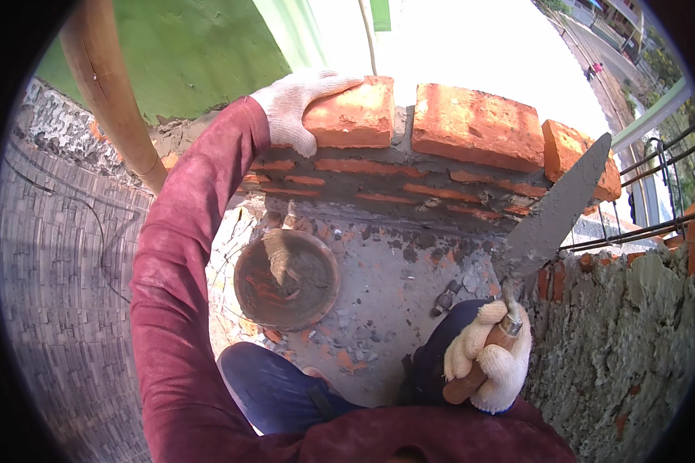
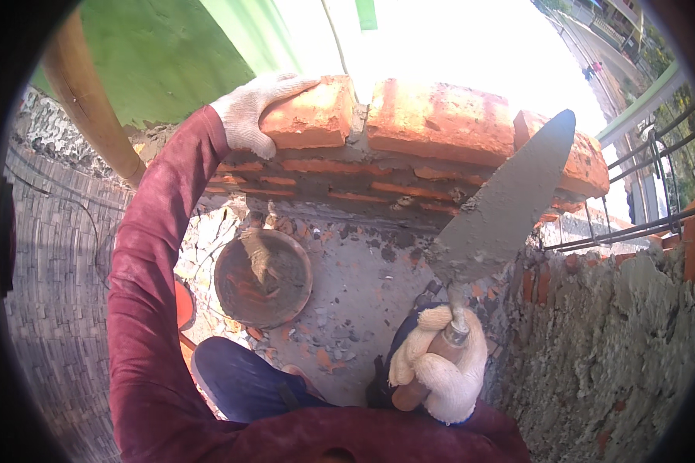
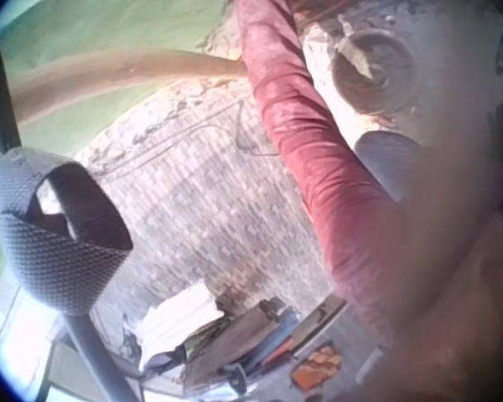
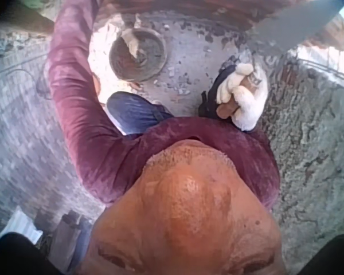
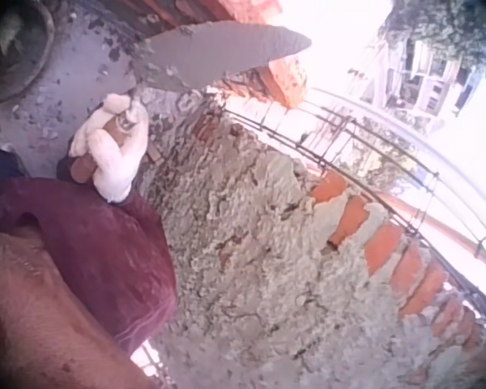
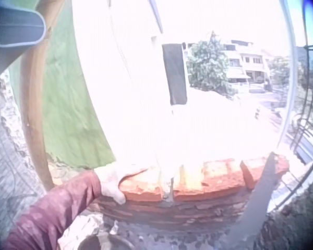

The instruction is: The person scoops mortar from a bucket with a trowel, spreads it on a brick, and places the brick onto a partially built wall. The person repeats this process, adjusting bricks and applying mortar to build up the wall.

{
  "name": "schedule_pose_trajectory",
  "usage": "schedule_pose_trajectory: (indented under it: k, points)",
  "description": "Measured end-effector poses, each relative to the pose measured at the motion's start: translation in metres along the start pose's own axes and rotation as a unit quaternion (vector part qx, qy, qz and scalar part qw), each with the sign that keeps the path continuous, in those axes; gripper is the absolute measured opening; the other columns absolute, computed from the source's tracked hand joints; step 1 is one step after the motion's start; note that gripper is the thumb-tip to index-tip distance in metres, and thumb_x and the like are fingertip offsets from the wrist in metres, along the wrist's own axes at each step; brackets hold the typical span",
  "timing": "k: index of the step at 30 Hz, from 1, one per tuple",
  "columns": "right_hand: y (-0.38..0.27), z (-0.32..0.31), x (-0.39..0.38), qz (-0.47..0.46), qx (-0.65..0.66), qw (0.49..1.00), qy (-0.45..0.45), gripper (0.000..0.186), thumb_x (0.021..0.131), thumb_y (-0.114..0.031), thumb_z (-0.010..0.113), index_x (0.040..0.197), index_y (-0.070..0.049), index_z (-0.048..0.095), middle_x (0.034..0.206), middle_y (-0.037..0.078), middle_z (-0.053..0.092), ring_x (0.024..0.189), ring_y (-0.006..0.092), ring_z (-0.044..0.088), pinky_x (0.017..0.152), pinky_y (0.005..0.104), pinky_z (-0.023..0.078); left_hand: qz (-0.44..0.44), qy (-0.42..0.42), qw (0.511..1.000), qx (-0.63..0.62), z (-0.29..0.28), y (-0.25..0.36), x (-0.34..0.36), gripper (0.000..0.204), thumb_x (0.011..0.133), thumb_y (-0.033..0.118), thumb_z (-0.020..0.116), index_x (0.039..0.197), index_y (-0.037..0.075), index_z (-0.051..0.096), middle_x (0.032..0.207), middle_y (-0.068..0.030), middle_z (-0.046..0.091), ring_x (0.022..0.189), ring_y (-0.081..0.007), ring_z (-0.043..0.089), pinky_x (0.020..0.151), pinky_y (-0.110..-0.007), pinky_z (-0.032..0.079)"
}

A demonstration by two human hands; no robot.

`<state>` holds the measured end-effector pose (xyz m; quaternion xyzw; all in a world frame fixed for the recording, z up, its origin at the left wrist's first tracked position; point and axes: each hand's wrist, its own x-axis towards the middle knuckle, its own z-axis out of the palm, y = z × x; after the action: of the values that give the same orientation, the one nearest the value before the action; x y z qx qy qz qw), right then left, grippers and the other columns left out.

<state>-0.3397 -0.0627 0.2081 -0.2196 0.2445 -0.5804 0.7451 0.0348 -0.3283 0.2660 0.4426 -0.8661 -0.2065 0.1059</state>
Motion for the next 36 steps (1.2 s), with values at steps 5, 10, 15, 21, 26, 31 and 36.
schedule_pose_trajectory:
  k: [5,10,15,21,26,31,36]
  points:
    - [0.008,-0.004,0.006,0.014,-0.024,1.000,0.012,0.058,0.087,-0.008,0.080,0.134,0.003,0.049,0.084,0.013,0.063,0.063,0.0259,0.066,0.057,0.0427,0.059,0.008,-0.018,0.999,0.040,0.000,-0.010,-0.002,0.118,0.045,0.021,0.078,0.159,0.012,0.048,0.156,-0.0239,0.048,0.144,-0.0407,0.046,0.123,-0.044,0.036]
    - [0.013,0.010,0.019,0.007,-0.109,0.994,-0.003,0.058,0.088,-0.012,0.080,0.134,0.005,0.050,0.083,0.013,0.063,0.060,0.0238,0.064,0.055,0.0392,0.057,0.042,0.096,0.973,0.206,0.022,0.007,-0.030,0.097,0.059,0.007,0.081,0.152,0.013,0.054,0.156,-0.0212,0.047,0.145,-0.0416,0.043,0.121,-0.048,0.039]
    - [-0.018,0.025,0.055,-0.026,-0.330,0.943,-0.042,0.061,0.091,-0.015,0.076,0.142,0.005,0.048,0.080,0.010,0.064,0.064,0.0157,0.063,0.060,0.0290,0.051,-0.036,0.322,0.919,0.224,0.071,0.025,-0.054,0.069,0.064,0.009,0.089,0.130,0.013,0.069,0.128,-0.0085,0.068,0.122,-0.0332,0.063,0.111,-0.048,0.047]
    - [-0.070,0.098,0.173,-0.311,-0.829,0.427,-0.183,0.044,0.096,-0.020,0.071,0.133,0.002,0.061,0.108,0.022,0.072,0.100,0.0420,0.071,0.087,0.0470,0.056,-0.012,0.377,0.900,0.219,0.080,0.008,-0.072,0.059,0.070,0.013,0.086,0.127,0.013,0.071,0.125,-0.0090,0.070,0.120,-0.0315,0.064,0.110,-0.049,0.047]
    - [-0.066,0.137,0.227,-0.460,-0.809,0.278,-0.236,0.032,0.098,-0.027,0.071,0.119,-0.004,0.066,0.097,0.018,0.070,0.088,0.0378,0.069,0.079,0.0474,0.056,0.005,0.399,0.895,0.198,0.088,-0.001,-0.062,0.052,0.076,0.013,0.083,0.127,0.015,0.073,0.126,-0.0085,0.071,0.119,-0.0308,0.065,0.106,-0.045,0.050]
    - [-0.057,0.131,0.249,-0.408,-0.839,0.224,-0.282,0.030,0.103,-0.027,0.065,0.119,-0.001,0.065,0.093,0.020,0.069,0.085,0.0385,0.070,0.080,0.0456,0.055,0.025,0.403,0.896,0.183,0.087,-0.012,-0.062,0.048,0.081,0.008,0.078,0.129,0.018,0.074,0.127,-0.0090,0.073,0.118,-0.0310,0.066,0.104,-0.043,0.052]
    - [-0.058,0.127,0.261,-0.401,-0.836,0.222,-0.302,0.029,0.105,-0.030,0.064,0.114,-0.003,0.067,0.091,0.019,0.069,0.085,0.0399,0.069,0.078,0.0468,0.054,-0.013,0.421,0.899,0.119,0.082,-0.018,-0.079,0.041,0.089,0.009,0.075,0.129,0.018,0.074,0.122,-0.0087,0.074,0.116,-0.0306,0.068,0.104,-0.042,0.053]
